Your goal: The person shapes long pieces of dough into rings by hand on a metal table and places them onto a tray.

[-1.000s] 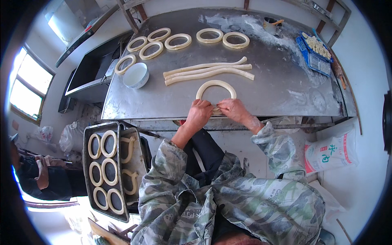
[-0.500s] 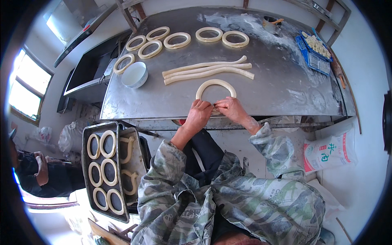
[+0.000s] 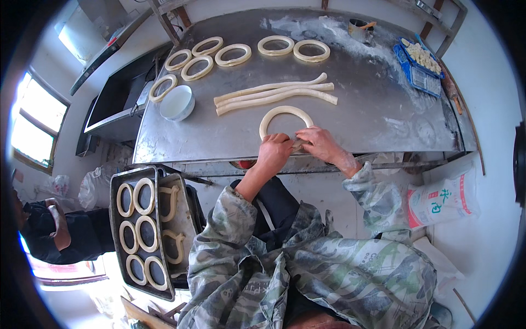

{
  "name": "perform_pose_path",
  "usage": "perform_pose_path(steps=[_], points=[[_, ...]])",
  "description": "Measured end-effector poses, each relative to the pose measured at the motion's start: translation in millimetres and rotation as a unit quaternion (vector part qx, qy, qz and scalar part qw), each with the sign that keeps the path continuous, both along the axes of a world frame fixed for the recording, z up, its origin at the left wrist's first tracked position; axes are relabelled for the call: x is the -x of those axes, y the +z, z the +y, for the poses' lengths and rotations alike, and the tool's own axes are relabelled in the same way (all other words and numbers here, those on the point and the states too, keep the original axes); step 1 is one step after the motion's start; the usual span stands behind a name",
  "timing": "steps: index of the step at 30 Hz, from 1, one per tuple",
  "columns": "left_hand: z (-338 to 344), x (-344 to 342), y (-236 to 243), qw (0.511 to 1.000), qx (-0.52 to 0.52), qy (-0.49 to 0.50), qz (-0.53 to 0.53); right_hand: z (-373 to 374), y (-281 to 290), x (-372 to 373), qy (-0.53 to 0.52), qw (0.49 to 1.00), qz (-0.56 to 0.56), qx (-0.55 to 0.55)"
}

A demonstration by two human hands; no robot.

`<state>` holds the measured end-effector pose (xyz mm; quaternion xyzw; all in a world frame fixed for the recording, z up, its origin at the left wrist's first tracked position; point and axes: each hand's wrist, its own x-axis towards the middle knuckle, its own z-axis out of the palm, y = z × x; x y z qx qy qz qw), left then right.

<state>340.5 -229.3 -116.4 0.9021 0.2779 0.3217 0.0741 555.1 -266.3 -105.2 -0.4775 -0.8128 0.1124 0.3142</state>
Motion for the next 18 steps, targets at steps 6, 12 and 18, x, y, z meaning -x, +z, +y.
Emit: perform_pose_path(steps=[6, 12, 18], points=[[-5, -4, -5, 1.0, -0.011, 0.014, -0.009, -2, -3, 2, -0.006, 1.0, -0.015, 0.004], [-9, -17, -8, 0.999, -0.025, 0.042, 0.0, 0, -1, 1, 0.0, 1.0, -0.008, -0.004], [-15, -27, -6, 0.997, -0.052, 0.063, -0.003, -4, -3, -1, -0.023, 0.999, 0.029, -0.014]])
